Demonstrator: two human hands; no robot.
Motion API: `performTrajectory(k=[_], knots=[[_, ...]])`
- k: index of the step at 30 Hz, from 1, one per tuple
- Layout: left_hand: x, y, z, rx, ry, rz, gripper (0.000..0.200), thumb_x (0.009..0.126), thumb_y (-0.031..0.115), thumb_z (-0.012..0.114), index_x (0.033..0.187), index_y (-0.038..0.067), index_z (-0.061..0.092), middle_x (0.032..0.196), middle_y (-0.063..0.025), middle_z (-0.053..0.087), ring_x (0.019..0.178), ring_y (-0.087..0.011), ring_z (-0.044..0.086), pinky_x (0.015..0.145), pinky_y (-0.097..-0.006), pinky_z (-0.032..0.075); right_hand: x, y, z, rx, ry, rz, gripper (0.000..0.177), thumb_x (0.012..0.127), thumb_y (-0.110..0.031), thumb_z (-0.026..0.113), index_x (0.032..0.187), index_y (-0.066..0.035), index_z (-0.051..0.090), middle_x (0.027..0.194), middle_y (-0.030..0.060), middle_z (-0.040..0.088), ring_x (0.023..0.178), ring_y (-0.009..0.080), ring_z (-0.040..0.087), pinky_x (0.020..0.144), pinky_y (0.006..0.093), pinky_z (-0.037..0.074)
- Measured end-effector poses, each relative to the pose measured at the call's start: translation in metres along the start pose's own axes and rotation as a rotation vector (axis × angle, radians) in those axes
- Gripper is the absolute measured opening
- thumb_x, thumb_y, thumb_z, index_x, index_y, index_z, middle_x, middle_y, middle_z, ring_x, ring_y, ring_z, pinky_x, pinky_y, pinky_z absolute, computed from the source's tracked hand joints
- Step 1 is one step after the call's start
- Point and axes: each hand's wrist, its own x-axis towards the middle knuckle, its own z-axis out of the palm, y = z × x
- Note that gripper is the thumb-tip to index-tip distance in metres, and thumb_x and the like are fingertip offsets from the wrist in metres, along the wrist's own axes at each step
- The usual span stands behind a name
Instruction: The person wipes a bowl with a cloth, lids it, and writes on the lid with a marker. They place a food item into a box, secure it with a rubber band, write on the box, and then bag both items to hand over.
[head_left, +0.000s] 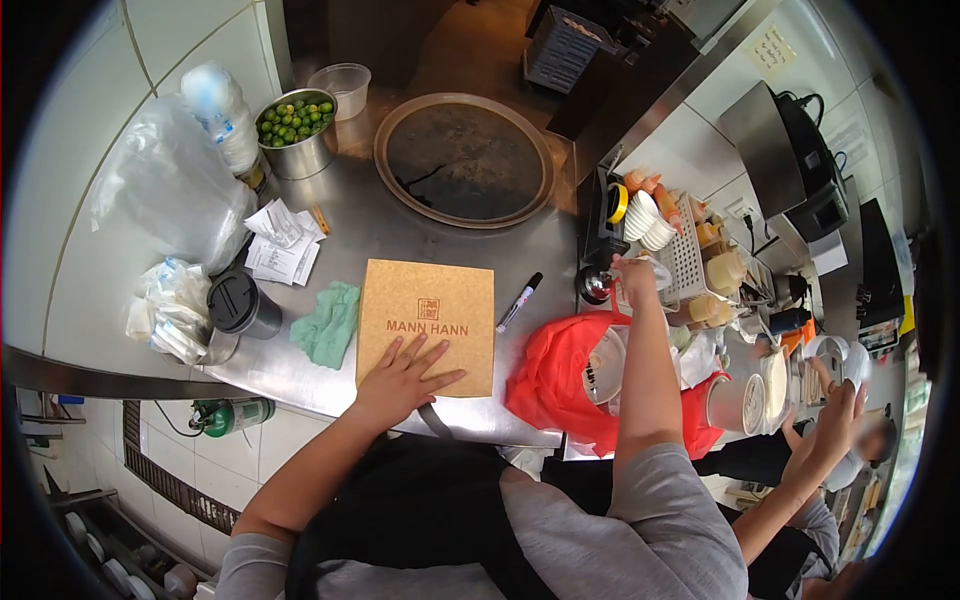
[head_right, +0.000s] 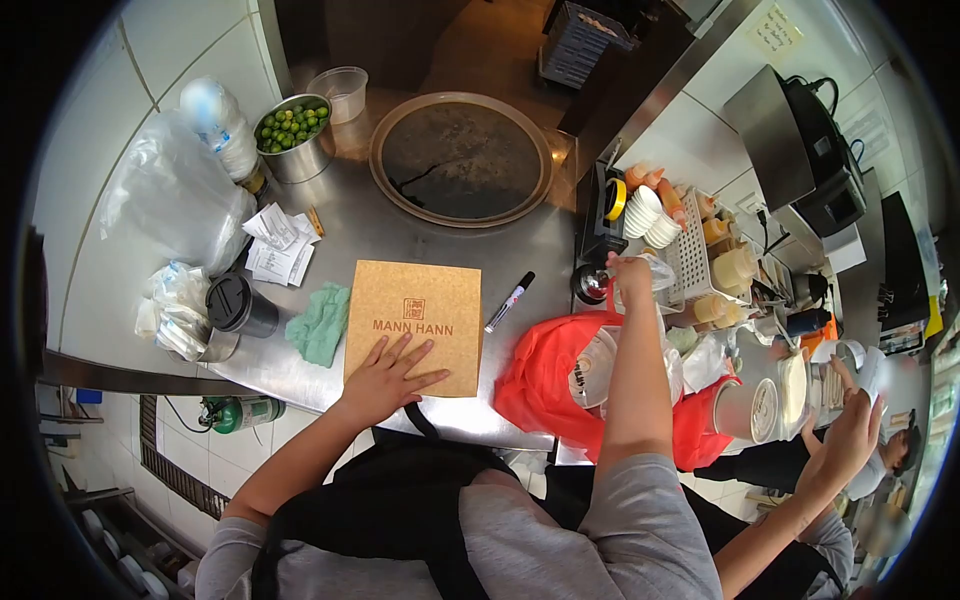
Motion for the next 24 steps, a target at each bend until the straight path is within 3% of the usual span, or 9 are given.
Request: performTrajectory(k=[3, 5, 7, 9, 10, 12, 14, 17, 24], knots=[[0.000, -0.001, 0.000, -0.022, 0.000, 0.002, 0.074, 0.084, 0.038, 0.066, 0.149, 0.043, 0.031, 0.160, -0.0010, 0.022, 0.146, -0.0302, 0.025, 0.117, -0.0530, 0.020, 0.007, 0.001, 0.009, -0.288, 0.052, -0.083, 0.034, 0.085, -0.030, 0.072, 0.076, 0.003, 0.072, 0.071, 0.0128, 0.070, 0.059, 0.0221, 0.062, 0.058, 0.0370, 0.047], [0.000, -0.006, 0.000, -0.074, 0.003, 0.015, 0.069, 0.084, 0.041, 0.066, 0.147, 0.042, 0.036, 0.159, -0.0020, 0.025, 0.145, -0.0305, 0.025, 0.117, -0.0538, 0.020, -0.002, -0.009, 0.009, -0.819, 0.218, -0.208, 0.038, 0.085, -0.032, 0.071, 0.080, 0.006, 0.070, 0.079, 0.0228, 0.070, 0.070, 0.0338, 0.068, 0.065, 0.0425, 0.051], [-0.007, -0.013, -0.001, -0.136, -0.005, 0.024, 0.065, 0.084, 0.043, 0.065, 0.144, 0.042, 0.041, 0.158, -0.0029, 0.028, 0.145, -0.0308, 0.025, 0.116, -0.0545, 0.020, -0.019, -0.010, 0.004, -0.799, 0.219, -0.164, 0.043, 0.085, -0.036, 0.069, 0.081, 0.008, 0.069, 0.083, 0.0274, 0.067, 0.080, 0.0400, 0.067, 0.071, 0.0451, 0.052], [-0.021, -0.022, -0.013, -0.145, 0.067, -0.063, 0.062, 0.083, 0.043, 0.067, 0.142, 0.040, 0.046, 0.157, -0.0042, 0.030, 0.146, -0.0301, 0.024, 0.116, -0.0556, 0.021, -0.037, -0.018, -0.004, -0.603, 0.234, -0.374, 0.035, 0.086, -0.030, 0.070, 0.076, 0.004, 0.069, 0.079, 0.0239, 0.068, 0.071, 0.0392, 0.064, 0.069, 0.0451, 0.051], [-0.028, -0.025, -0.015, -0.114, 0.088, -0.107, 0.063, 0.078, 0.040, 0.073, 0.138, 0.038, 0.052, 0.158, -0.0085, 0.026, 0.146, -0.0348, 0.021, 0.115, -0.0576, 0.021, -0.069, -0.052, -0.005, -0.427, 0.202, -0.258, 0.028, 0.092, -0.022, 0.064, 0.079, 0.002, 0.069, 0.079, 0.0161, 0.069, 0.067, 0.0305, 0.063, 0.066, 0.0391, 0.051], [-0.040, -0.030, -0.006, -0.186, 0.128, -0.180, 0.066, 0.074, 0.037, 0.076, 0.137, 0.037, 0.054, 0.159, -0.0112, 0.022, 0.145, -0.0408, 0.019, 0.113, -0.0601, 0.023, -0.145, -0.085, 0.011, 0.348, -0.046, -0.153, 0.019, 0.096, -0.016, 0.059, 0.086, -0.004, 0.068, 0.085, 0.0058, 0.068, 0.073, 0.0186, 0.062, 0.069, 0.0325, 0.050], [-0.045, -0.036, 0.006, -0.362, 0.240, -0.244, 0.067, 0.068, 0.028, 0.083, 0.131, 0.033, 0.061, 0.160, -0.0184, 0.013, 0.142, -0.0536, 0.015, 0.111, -0.0601, 0.027, -0.231, -0.088, 0.042, 0.565, -0.344, -0.211, 0.014, 0.097, -0.012, 0.057, 0.090, -0.009, 0.068, 0.102, 0.0024, 0.065, 0.088, 0.0122, 0.060, 0.079, 0.0290, 0.048], [-0.045, -0.040, 0.016, -0.551, 0.324, -0.205, 0.063, 0.066, 0.023, 0.086, 0.125, 0.029, 0.066, 0.159, -0.0196, 0.014, 0.143, -0.0483, 0.018, 0.115, -0.0537, 0.025, -0.306, -0.071, 0.112, 0.534, -0.375, -0.268, 0.010, 0.096, -0.009, 0.058, 0.092, -0.004, 0.066, 0.142, 0.0117, 0.047, 0.135, 0.0214, 0.039, 0.111, 0.0365, 0.029], [-0.056, -0.037, 0.020, -0.545, 0.264, -0.097, 0.056, 0.070, 0.017, 0.084, 0.123, 0.028, 0.068, 0.158, -0.0191, 0.021, 0.141, -0.0475, 0.024, 0.113, -0.0494, 0.030, -0.351, -0.048, 0.133, 0.669, -0.235, -0.076, 0.011, 0.097, -0.010, 0.058, 0.092, -0.003, 0.064, 0.149, 0.0182, 0.038, 0.144, 0.0227, 0.028, 0.110, 0.0346, 0.028]])
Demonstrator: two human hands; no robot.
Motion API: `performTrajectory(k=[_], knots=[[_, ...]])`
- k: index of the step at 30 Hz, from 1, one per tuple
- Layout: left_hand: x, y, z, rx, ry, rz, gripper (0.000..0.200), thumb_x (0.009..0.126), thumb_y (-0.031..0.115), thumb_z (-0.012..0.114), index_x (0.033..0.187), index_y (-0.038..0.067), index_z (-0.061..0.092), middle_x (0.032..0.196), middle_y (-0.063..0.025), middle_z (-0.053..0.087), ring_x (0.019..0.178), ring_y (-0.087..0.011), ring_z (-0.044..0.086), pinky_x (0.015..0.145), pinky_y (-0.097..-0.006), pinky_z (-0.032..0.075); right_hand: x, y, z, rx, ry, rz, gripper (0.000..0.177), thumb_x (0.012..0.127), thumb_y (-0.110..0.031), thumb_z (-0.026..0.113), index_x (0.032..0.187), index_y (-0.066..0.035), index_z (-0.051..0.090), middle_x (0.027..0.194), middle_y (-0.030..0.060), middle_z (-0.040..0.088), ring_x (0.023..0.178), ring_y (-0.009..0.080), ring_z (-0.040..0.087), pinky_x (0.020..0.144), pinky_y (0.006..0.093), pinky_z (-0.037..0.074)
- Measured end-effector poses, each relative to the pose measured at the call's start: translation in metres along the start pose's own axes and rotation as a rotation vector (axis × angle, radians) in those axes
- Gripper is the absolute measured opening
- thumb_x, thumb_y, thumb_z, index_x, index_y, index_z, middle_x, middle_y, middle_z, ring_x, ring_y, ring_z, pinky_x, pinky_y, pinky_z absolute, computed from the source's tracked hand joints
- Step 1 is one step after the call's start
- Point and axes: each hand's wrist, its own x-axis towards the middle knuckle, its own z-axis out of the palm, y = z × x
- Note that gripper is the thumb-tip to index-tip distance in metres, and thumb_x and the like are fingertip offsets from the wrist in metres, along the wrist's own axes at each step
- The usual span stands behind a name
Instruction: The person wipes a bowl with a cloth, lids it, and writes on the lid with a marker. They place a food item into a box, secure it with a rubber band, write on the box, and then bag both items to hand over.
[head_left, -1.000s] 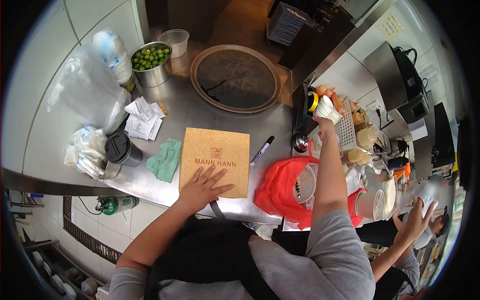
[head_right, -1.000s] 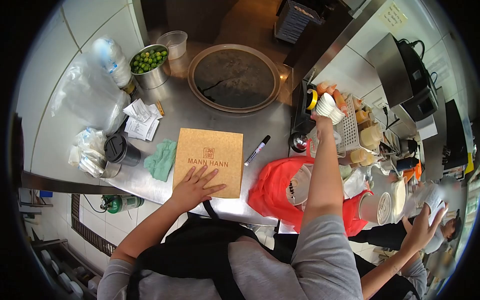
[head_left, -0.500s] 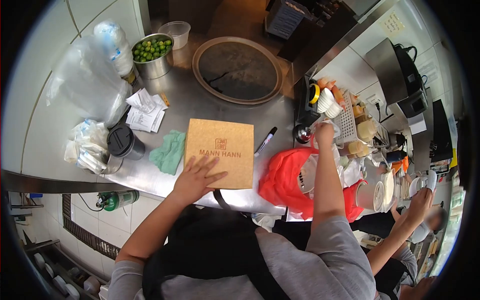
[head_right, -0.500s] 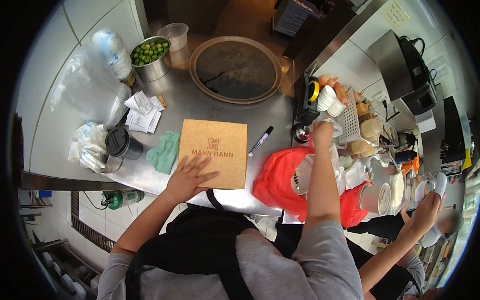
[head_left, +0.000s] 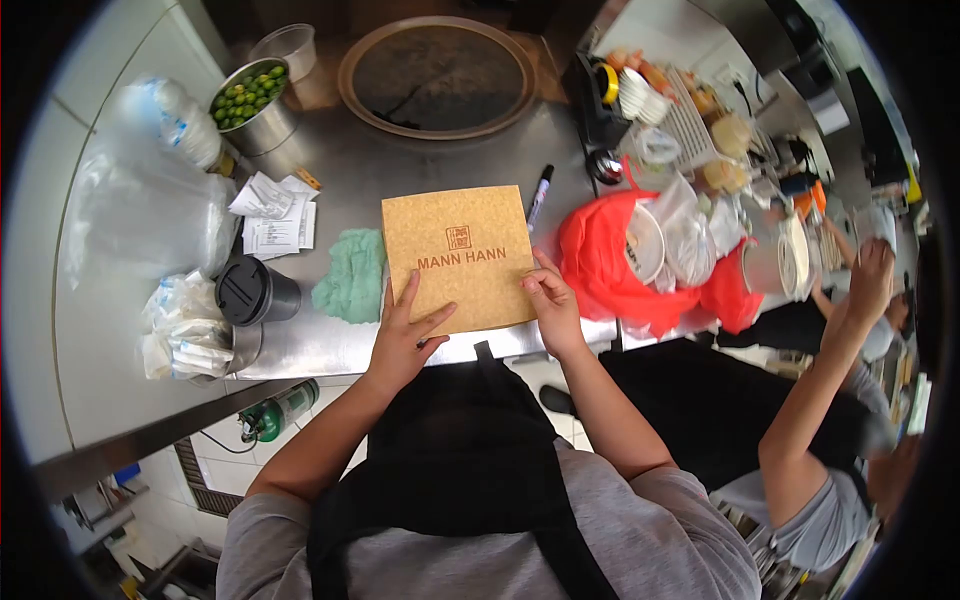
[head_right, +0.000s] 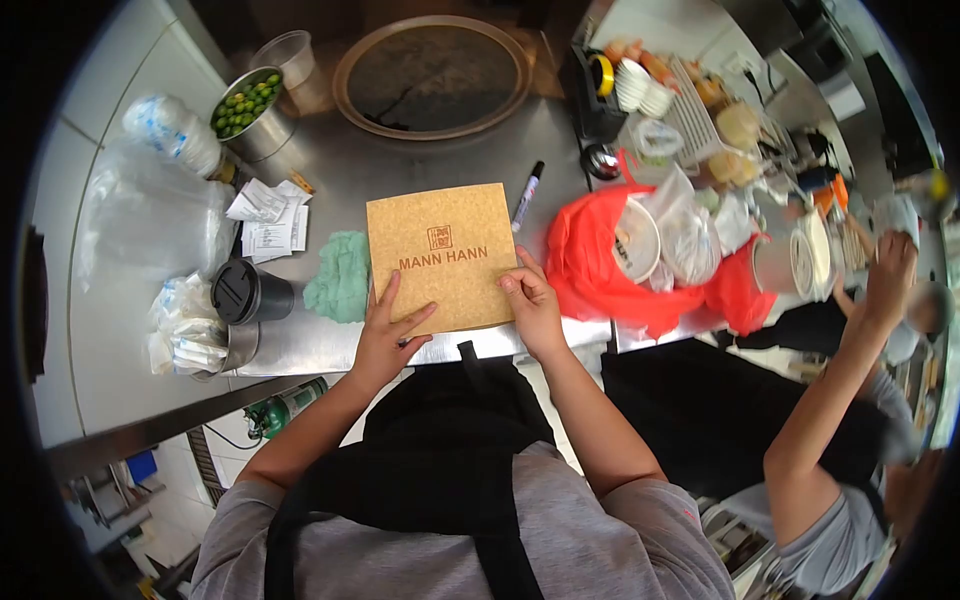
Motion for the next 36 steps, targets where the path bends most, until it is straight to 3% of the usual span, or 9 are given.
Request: performTrajectory(k=[7, 13, 15, 17, 18, 21, 26, 33, 36], knots=[[-0.046, 0.024, 0.017, 0.026, -0.037, 0.050, 0.054, 0.070, 0.018, 0.084, 0.121, 0.027, 0.069, 0.157, -0.0185, 0.023, 0.140, -0.0467, 0.029, 0.113, -0.0496, 0.031, -0.070, 0.012, -0.015, -0.049, 0.057, -0.007, 0.011, 0.097, -0.011, 0.059, 0.092, -0.003, 0.064, 0.152, 0.0206, 0.035, 0.143, 0.0240, 0.029, 0.110, 0.0347, 0.028], [-0.074, 0.035, 0.031, 0.026, 0.003, 0.106, 0.061, 0.066, 0.014, 0.085, 0.122, 0.030, 0.068, 0.156, -0.0162, 0.027, 0.137, -0.0506, 0.029, 0.111, -0.0521, 0.036, -0.111, 0.009, -0.019, -0.123, 0.059, -0.088, 0.016, 0.098, -0.014, 0.056, 0.087, -0.004, 0.060, 0.146, 0.0141, 0.043, 0.142, 0.0218, 0.031, 0.109, 0.0352, 0.028], [-0.080, 0.042, 0.035, 0.110, 0.048, 0.126, 0.060, 0.064, 0.015, 0.086, 0.120, 0.029, 0.069, 0.155, -0.0160, 0.029, 0.136, -0.0489, 0.031, 0.109, -0.0515, 0.038, -0.124, 0.014, -0.017, -0.123, 0.109, -0.152, 0.012, 0.095, -0.011, 0.059, 0.085, -0.004, 0.060, 0.135, 0.0152, 0.051, 0.132, 0.0240, 0.041, 0.105, 0.0357, 0.032], [-0.081, 0.043, 0.040, 0.116, 0.066, 0.142, 0.060, 0.064, 0.015, 0.086, 0.119, 0.028, 0.069, 0.154, -0.0159, 0.029, 0.135, -0.0482, 0.033, 0.108, -0.0511, 0.040, -0.147, 0.016, -0.009, -0.640, 0.364, -0.472, 0.006, 0.089, -0.008, 0.064, 0.085, -0.004, 0.063, 0.118, 0.0161, 0.053, 0.109, 0.0321, 0.051, 0.093, 0.0379, 0.038], [-0.081, 0.042, 0.043, 0.114, 0.090, 0.140, 0.059, 0.064, 0.015, 0.086, 0.119, 0.028, 0.070, 0.154, -0.0158, 0.030, 0.135, -0.0475, 0.035, 0.106, -0.0507, 0.041, -0.163, 0.028, -0.002, -0.636, 0.395, -0.610, 0.004, 0.085, -0.007, 0.067, 0.084, -0.005, 0.063, 0.091, 0.0114, 0.054, 0.086, 0.0294, 0.050, 0.080, 0.0373, 0.037], [-0.081, 0.043, 0.044, 0.113, 0.087, 0.146, 0.058, 0.064, 0.016, 0.086, 0.118, 0.028, 0.070, 0.153, -0.0156, 0.032, 0.132, -0.0457, 0.038, 0.105, -0.0497, 0.042, -0.194, 0.068, 0.033, -0.430, 0.254, -0.483, 0.008, 0.085, -0.010, 0.070, 0.081, -0.006, 0.064, 0.072, 0.0043, 0.051, 0.072, 0.0248, 0.051, 0.074, 0.0357, 0.037], [-0.081, 0.042, 0.043, 0.153, 0.094, 0.171, 0.058, 0.064, 0.017, 0.086, 0.119, 0.028, 0.070, 0.152, -0.0156, 0.034, 0.130, -0.0431, 0.041, 0.104, -0.0479, 0.043, -0.186, 0.121, 0.060, -0.031, 0.368, -0.140, 0.014, 0.086, -0.013, 0.073, 0.082, -0.003, 0.063, 0.076, 0.0038, 0.051, 0.070, 0.0153, 0.048, 0.062, 0.0273, 0.037], [-0.081, 0.042, 0.043, 0.204, 0.082, 0.197, 0.060, 0.062, 0.013, 0.088, 0.119, 0.024, 0.070, 0.153, -0.0171, 0.032, 0.128, -0.0375, 0.047, 0.101, -0.0432, 0.045, -0.151, 0.159, 0.068, 0.309, 0.352, -0.160, 0.019, 0.086, -0.017, 0.075, 0.084, 0.000, 0.065, 0.086, 0.0020, 0.054, 0.077, 0.0127, 0.048, 0.069, 0.0247, 0.039], [-0.080, 0.043, 0.044, 0.201, 0.087, 0.191, 0.060, 0.062, 0.014, 0.088, 0.119, 0.024, 0.070, 0.153, -0.0173, 0.033, 0.128, -0.0376, 0.047, 0.101, -0.0433, 0.045, -0.145, 0.168, 0.056, 0.175, 0.269, -0.136, 0.014, 0.085, -0.013, 0.076, 0.091, -0.001, 0.069, 0.089, 0.0009, 0.063, 0.082, 0.0116, 0.052, 0.076, 0.0256, 0.042]])
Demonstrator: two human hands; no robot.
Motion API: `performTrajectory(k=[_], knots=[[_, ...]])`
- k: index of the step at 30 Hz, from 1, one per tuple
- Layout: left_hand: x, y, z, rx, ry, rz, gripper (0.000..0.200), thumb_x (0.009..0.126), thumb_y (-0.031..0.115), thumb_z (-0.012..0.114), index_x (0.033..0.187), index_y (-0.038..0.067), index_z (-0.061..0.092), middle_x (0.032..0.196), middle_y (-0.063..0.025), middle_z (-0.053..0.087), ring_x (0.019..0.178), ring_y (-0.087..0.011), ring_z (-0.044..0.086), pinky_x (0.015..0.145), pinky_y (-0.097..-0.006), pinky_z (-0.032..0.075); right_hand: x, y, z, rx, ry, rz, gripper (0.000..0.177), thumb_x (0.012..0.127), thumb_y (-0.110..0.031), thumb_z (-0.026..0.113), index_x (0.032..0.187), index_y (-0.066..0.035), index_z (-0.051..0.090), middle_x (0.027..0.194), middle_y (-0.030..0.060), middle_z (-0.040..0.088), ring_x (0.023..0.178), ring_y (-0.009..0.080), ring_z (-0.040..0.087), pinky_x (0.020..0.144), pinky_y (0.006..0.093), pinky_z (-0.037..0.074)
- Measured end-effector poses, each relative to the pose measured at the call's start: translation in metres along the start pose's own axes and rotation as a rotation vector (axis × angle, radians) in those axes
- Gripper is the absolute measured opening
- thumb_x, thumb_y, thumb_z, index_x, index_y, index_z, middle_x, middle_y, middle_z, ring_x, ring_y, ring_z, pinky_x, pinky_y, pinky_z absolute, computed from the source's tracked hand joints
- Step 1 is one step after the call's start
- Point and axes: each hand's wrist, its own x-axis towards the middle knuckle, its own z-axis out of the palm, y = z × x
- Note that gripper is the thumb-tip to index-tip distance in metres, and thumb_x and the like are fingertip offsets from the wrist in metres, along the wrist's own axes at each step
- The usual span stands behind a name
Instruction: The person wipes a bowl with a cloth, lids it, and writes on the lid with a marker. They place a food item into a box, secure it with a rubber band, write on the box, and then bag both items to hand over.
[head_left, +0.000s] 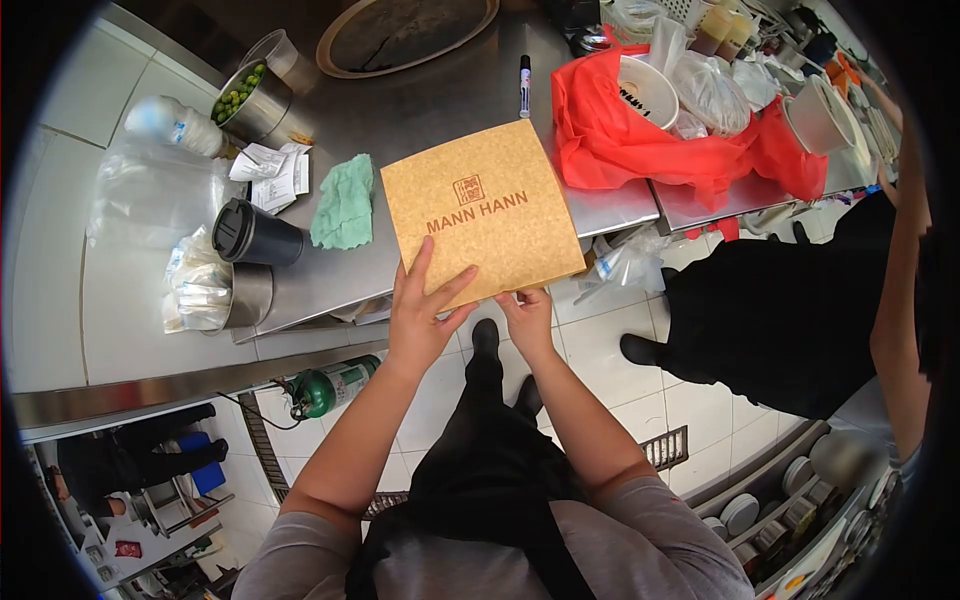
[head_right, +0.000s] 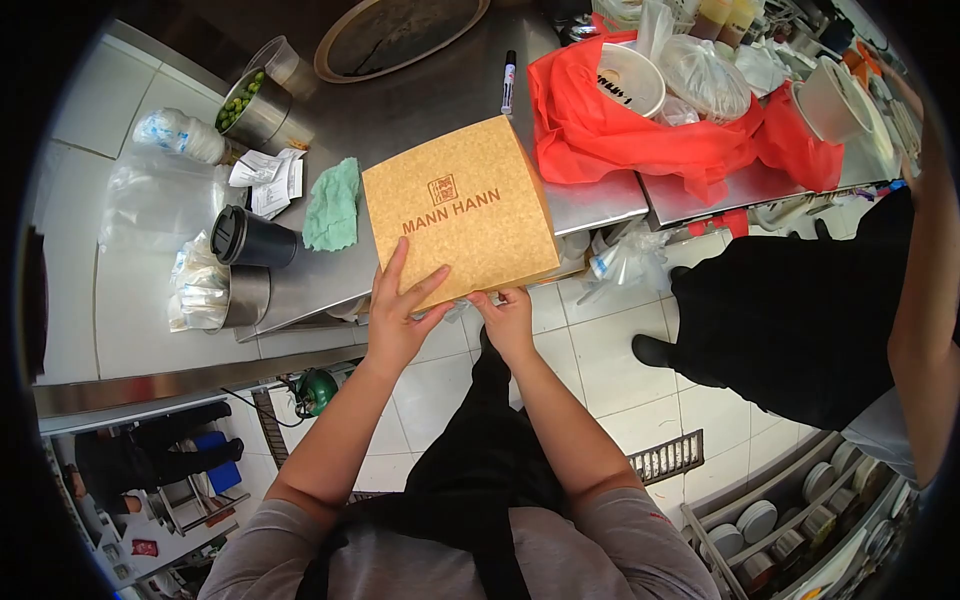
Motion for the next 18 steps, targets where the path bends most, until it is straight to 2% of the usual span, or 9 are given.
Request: performTrajectory(k=[2, 5, 7, 9, 11, 13, 14, 16, 18], knots=[[0.001, 0.001, -0.001, -0.005, 0.000, -0.004, 0.060, 0.062, 0.014, 0.088, 0.118, 0.024, 0.070, 0.152, -0.0174, 0.034, 0.128, -0.0378, 0.047, 0.101, -0.0433, 0.045, 0.004, -0.004, -0.003, -0.122, -0.049, 0.006, 0.013, 0.085, -0.010, 0.075, 0.093, -0.001, 0.070, 0.089, 0.0007, 0.066, 0.084, 0.0110, 0.054, 0.078, 0.0263, 0.043], [0.000, 0.001, 0.000, -0.018, -0.001, -0.018, 0.060, 0.061, 0.014, 0.088, 0.118, 0.025, 0.071, 0.152, -0.0177, 0.034, 0.128, -0.0380, 0.046, 0.101, -0.0434, 0.045, 0.011, -0.017, -0.008, 0.102, -0.124, 0.063, 0.013, 0.084, -0.007, 0.075, 0.095, -0.002, 0.071, 0.090, 0.0004, 0.069, 0.085, 0.0106, 0.058, 0.079, 0.0267, 0.045], [0.000, 0.000, 0.000, -0.024, 0.002, -0.029, 0.060, 0.061, 0.014, 0.088, 0.118, 0.025, 0.071, 0.152, -0.0179, 0.035, 0.128, -0.0380, 0.046, 0.101, -0.0435, 0.045, 0.018, -0.030, -0.020, 0.039, -0.287, 0.088, 0.016, 0.082, -0.007, 0.077, 0.096, -0.002, 0.071, 0.094, 0.0009, 0.070, 0.088, 0.0120, 0.062, 0.080, 0.0276, 0.048], [0.000, -0.002, 0.002, -0.046, 0.027, -0.035, 0.059, 0.061, 0.016, 0.087, 0.117, 0.029, 0.071, 0.151, -0.0143, 0.036, 0.129, -0.0427, 0.043, 0.102, -0.0474, 0.044, 0.024, -0.034, -0.025, -0.023, -0.320, 0.045, 0.017, 0.081, -0.005, 0.077, 0.096, -0.002, 0.071, 0.095, 0.0008, 0.071, 0.090, 0.0123, 0.063, 0.081, 0.0283, 0.049], [0.001, -0.002, -0.001, -0.060, 0.028, -0.042, 0.060, 0.061, 0.015, 0.087, 0.117, 0.028, 0.071, 0.151, -0.0147, 0.036, 0.128, -0.0416, 0.044, 0.102, -0.0467, 0.044, 0.029, -0.032, -0.027, -0.082, -0.380, 0.004, 0.017, 0.080, -0.004, 0.077, 0.097, -0.003, 0.071, 0.095, 0.0007, 0.071, 0.091, 0.0126, 0.063, 0.082, 0.0289, 0.050], [0.000, -0.002, -0.006, -0.062, 0.040, -0.066, 0.061, 0.060, 0.014, 0.087, 0.117, 0.027, 0.071, 0.152, -0.0151, 0.035, 0.128, -0.0405, 0.045, 0.102, -0.0459, 0.044, 0.030, -0.021, -0.025, -0.083, -0.269, 0.004, 0.022, 0.080, 0.001, 0.075, 0.101, -0.001, 0.070, 0.101, 0.0042, 0.070, 0.096, 0.0149, 0.064, 0.084, 0.0303, 0.051], [0.001, -0.002, -0.008, -0.055, 0.030, -0.051, 0.061, 0.060, 0.014, 0.087, 0.117, 0.028, 0.070, 0.152, -0.0146, 0.035, 0.129, -0.0413, 0.044, 0.103, -0.0461, 0.044, 0.032, -0.018, -0.020, -0.082, -0.314, 0.003, 0.022, 0.080, 0.001, 0.075, 0.101, -0.001, 0.070, 0.101, 0.0042, 0.070, 0.096, 0.0149, 0.064, 0.084, 0.0303, 0.051], [-0.001, -0.003, -0.010, -0.075, 0.030, -0.041, 0.064, 0.060, 0.014, 0.087, 0.119, 0.031, 0.069, 0.152, -0.0134, 0.034, 0.130, -0.0430, 0.042, 0.105, -0.0462, 0.043, 0.032, -0.014, -0.011, -0.045, -0.017, -0.086, 0.027, 0.082, 0.004, 0.071, 0.108, 0.001, 0.066, 0.108, 0.0082, 0.069, 0.099, 0.0177, 0.064, 0.086, 0.0319, 0.050], [-0.002, -0.004, -0.011, -0.079, 0.047, -0.061, 0.064, 0.060, 0.014, 0.086, 0.119, 0.030, 0.069, 0.153, -0.0127, 0.034, 0.131, -0.0433, 0.041, 0.106, -0.0465, 0.042, 0.033, -0.019, -0.005, -0.111, -0.049, -0.074, 0.028, 0.083, 0.004, 0.069, 0.111, 0.002, 0.064, 0.110, 0.0095, 0.068, 0.099, 0.0187, 0.064, 0.086, 0.0325, 0.051]])
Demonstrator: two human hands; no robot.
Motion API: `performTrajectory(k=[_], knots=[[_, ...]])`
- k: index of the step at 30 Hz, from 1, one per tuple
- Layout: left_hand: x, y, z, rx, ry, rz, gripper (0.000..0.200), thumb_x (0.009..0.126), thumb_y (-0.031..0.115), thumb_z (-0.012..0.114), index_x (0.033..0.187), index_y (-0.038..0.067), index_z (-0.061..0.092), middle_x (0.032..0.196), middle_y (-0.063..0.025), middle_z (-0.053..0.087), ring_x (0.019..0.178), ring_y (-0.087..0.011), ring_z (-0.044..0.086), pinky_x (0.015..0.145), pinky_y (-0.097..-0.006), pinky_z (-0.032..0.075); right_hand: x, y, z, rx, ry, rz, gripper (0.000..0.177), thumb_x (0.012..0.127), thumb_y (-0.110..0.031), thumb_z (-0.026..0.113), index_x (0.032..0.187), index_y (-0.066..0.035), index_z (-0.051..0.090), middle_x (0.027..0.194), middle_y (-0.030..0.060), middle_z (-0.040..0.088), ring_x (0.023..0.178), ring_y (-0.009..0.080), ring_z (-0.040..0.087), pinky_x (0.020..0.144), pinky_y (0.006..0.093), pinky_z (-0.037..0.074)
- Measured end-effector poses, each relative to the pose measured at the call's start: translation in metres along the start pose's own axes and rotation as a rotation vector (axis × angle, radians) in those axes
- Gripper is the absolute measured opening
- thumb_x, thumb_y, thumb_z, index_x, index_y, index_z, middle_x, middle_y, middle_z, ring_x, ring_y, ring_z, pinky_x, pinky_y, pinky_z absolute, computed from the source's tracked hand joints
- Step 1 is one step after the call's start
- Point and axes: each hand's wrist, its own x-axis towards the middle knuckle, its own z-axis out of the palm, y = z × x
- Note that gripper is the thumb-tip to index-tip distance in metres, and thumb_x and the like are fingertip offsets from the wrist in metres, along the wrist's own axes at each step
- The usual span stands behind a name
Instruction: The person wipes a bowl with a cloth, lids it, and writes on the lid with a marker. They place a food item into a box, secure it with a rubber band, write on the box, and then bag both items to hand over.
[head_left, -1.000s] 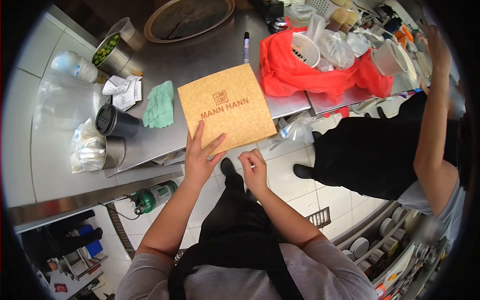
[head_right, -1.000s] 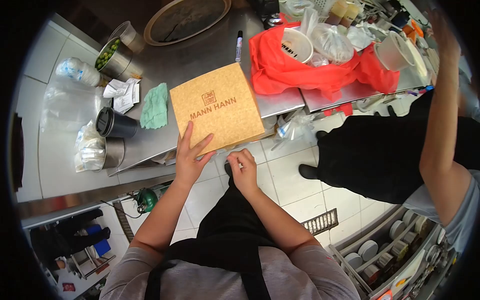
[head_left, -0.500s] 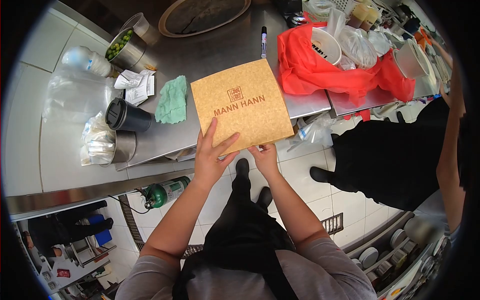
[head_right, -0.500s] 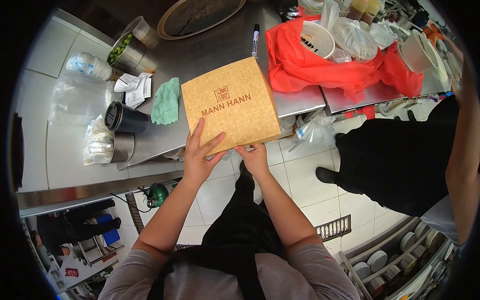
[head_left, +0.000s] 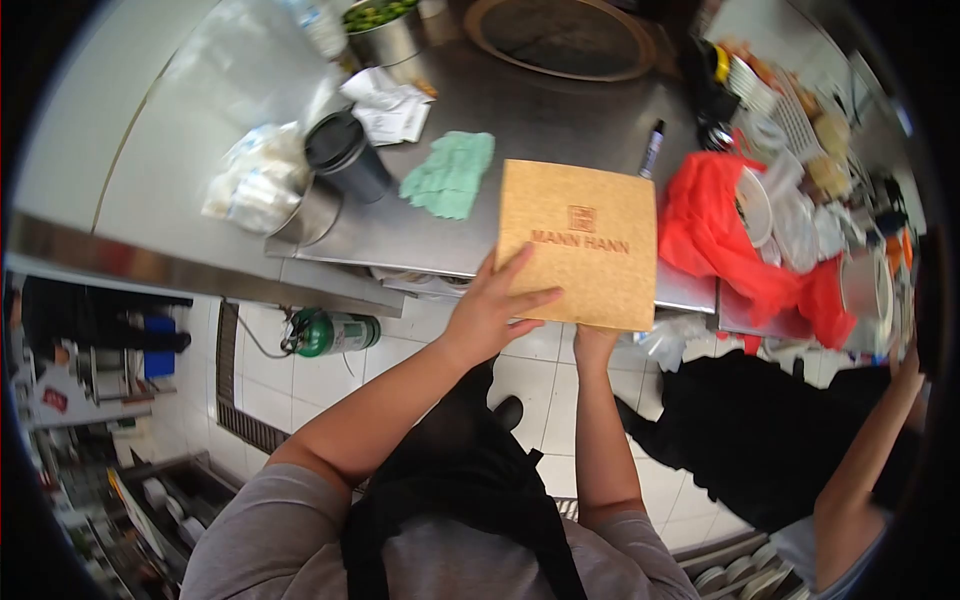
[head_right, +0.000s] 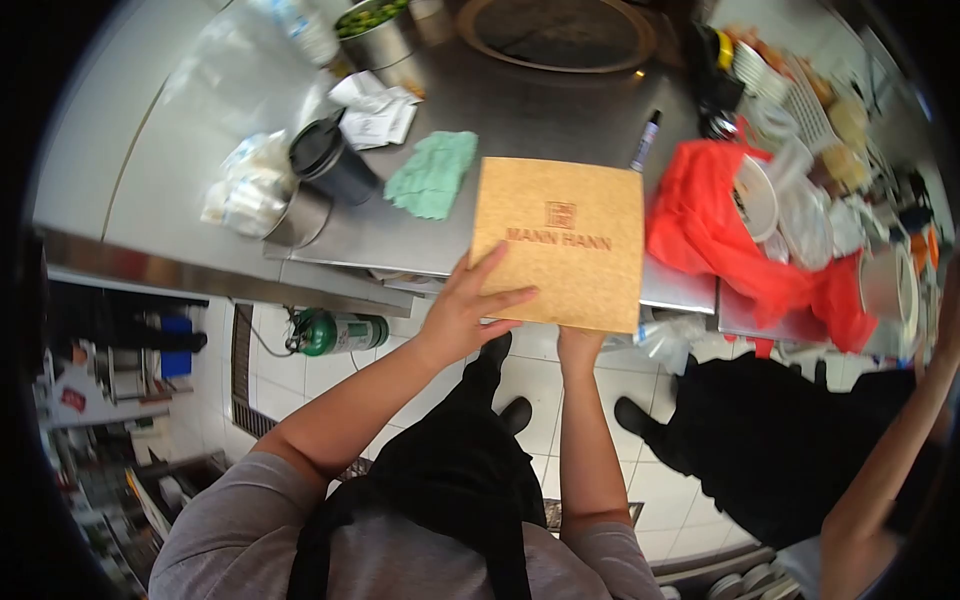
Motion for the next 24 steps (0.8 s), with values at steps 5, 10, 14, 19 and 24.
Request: performTrajectory(k=[5, 10, 14, 19, 24], knots=[[-0.007, -0.003, 0.000, -0.002, 0.009, -0.028, 0.061, 0.062, 0.018, 0.085, 0.119, 0.033, 0.069, 0.154, -0.0091, 0.031, 0.135, -0.0433, 0.035, 0.108, -0.0472, 0.041, -0.036, -0.024, 0.002, 0.756, -0.230, 0.590, 0.039, 0.095, -0.014, 0.060, 0.133, -0.006, 0.051, 0.129, 0.0060, 0.059, 0.115, 0.0179, 0.056, 0.096, 0.0346, 0.045], [-0.012, -0.004, -0.001, -0.060, 0.029, -0.058, 0.057, 0.068, 0.018, 0.081, 0.121, 0.034, 0.068, 0.154, -0.0057, 0.032, 0.137, -0.0458, 0.031, 0.113, -0.0467, 0.037, -0.047, -0.059, 0.016, 0.829, -0.242, 0.636, 0.045, 0.099, -0.029, 0.055, 0.140, -0.014, 0.043, 0.138, 0.0022, 0.051, 0.123, 0.0164, 0.047, 0.100, 0.0356, 0.041], [-0.016, -0.005, 0.005, -0.045, 0.085, -0.093, 0.055, 0.069, 0.018, 0.081, 0.120, 0.034, 0.068, 0.155, -0.0061, 0.030, 0.138, -0.0459, 0.029, 0.112, -0.0466, 0.038, -0.040, -0.052, 0.022, 0.753, -0.159, 0.623, 0.043, 0.098, -0.034, 0.056, 0.136, -0.018, 0.046, 0.134, -0.0008, 0.054, 0.118, 0.0150, 0.050, 0.094, 0.0361, 0.045], [-0.079, -0.024, 0.036, -0.290, 0.343, -0.157, 0.050, 0.080, 0.019, 0.076, 0.127, 0.017, 0.058, 0.134, -0.0109, 0.046, 0.125, -0.0371, 0.047, 0.099, -0.0429, 0.047, -0.041, -0.038, 0.012, 0.638, -0.025, 0.672, 0.028, 0.095, -0.031, 0.062, 0.120, -0.019, 0.056, 0.117, -0.0048, 0.060, 0.099, 0.0123, 0.054, 0.079, 0.0334, 0.046], [-0.133, -0.089, 0.055, -0.323, 0.093, -0.690, 0.041, 0.087, 0.015, 0.067, 0.124, 0.011, 0.052, 0.108, -0.0130, 0.059, 0.096, -0.0296, 0.064, 0.079, -0.0417, 0.052, -0.044, -0.047, 0.006, 0.433, -0.008, 0.716, 0.027, 0.093, -0.038, 0.064, 0.113, -0.020, 0.059, 0.106, -0.0069, 0.059, 0.088, 0.0103, 0.053, 0.073, 0.0304, 0.045]])
